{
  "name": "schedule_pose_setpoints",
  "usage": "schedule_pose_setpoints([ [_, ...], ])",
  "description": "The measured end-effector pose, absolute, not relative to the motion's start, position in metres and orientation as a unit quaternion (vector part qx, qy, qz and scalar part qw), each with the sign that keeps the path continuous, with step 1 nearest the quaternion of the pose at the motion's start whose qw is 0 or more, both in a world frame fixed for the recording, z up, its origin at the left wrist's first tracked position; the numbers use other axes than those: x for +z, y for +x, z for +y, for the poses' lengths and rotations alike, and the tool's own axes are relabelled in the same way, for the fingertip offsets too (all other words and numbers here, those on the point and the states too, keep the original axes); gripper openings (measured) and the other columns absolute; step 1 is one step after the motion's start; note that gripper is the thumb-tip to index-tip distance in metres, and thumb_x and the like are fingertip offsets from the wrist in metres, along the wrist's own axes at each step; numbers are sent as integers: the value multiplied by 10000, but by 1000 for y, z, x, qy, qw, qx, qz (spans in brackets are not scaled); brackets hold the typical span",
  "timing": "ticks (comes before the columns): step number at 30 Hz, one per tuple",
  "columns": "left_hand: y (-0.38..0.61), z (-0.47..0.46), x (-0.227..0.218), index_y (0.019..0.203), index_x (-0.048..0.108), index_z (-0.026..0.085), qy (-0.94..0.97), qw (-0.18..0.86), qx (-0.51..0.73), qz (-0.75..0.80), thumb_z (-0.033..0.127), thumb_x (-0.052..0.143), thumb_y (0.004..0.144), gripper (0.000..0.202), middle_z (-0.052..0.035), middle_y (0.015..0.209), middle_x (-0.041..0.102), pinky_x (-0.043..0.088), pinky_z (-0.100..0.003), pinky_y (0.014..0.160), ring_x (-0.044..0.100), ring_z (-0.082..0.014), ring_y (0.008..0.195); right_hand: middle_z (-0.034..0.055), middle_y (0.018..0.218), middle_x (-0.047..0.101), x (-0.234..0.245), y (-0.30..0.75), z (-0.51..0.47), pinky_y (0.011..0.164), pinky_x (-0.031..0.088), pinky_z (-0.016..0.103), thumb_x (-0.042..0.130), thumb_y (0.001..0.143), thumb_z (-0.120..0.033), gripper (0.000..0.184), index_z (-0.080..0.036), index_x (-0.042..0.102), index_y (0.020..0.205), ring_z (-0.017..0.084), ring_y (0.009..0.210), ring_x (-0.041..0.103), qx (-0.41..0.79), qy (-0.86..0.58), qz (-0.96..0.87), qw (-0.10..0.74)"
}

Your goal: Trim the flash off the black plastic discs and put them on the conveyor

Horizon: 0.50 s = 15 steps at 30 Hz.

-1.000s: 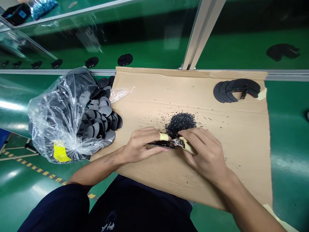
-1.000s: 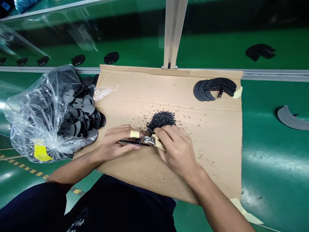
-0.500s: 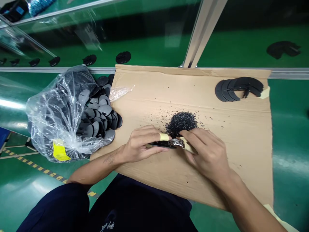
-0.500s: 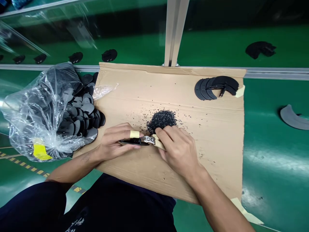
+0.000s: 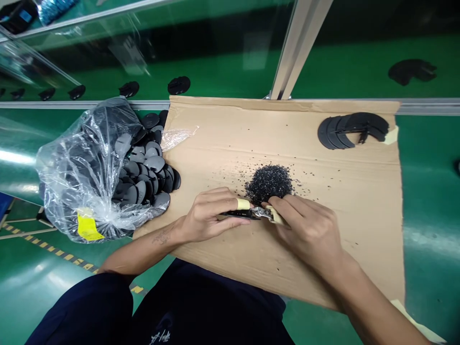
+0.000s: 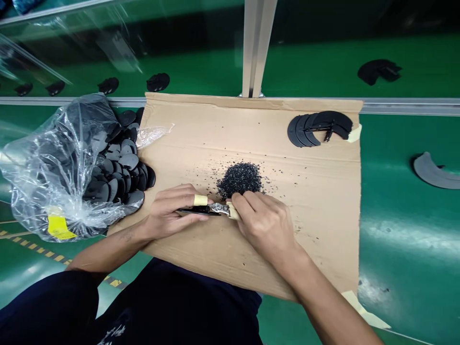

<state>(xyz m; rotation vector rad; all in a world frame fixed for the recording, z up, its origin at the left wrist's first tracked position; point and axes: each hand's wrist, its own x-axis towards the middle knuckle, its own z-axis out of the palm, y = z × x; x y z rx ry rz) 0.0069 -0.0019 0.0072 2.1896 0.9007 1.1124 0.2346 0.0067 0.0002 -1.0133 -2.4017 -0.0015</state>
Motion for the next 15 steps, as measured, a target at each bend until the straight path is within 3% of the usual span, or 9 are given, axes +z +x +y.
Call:
schedule_pose_setpoints([
  [4, 4, -2, 7, 1091, 691, 119, 812, 244, 395, 354, 246, 725, 892, 239, -91, 894, 768, 568, -248, 693, 691, -129, 745, 6, 668, 623, -3, 237, 8, 539, 386, 250, 523, 935, -88, 151, -138, 662, 905, 114, 556, 519, 62, -381, -874, 295],
  [11, 2, -1, 1, 1086, 702, 150, 855, 174, 350, 342, 252, 682, 925, 192, -85, 908, 767, 522, -292, 726, 693, -160, 825, 36, 699, 654, -5, 235, 11, 584, 411, 295, 532, 928, -134, 151, -142, 682, 939, 163, 612, 544, -17, -401, -883, 244],
  [15, -2, 0, -2, 1075, 714, 185, 842, 142, 363, 373, 233, 711, 905, 177, -58, 936, 780, 455, -319, 767, 665, -156, 834, 60, 774, 682, -5, 235, 11, 629, 453, 307, 542, 935, -161, 151, -152, 675, 1006, 187, 676, 595, 66, -410, -874, 253],
])
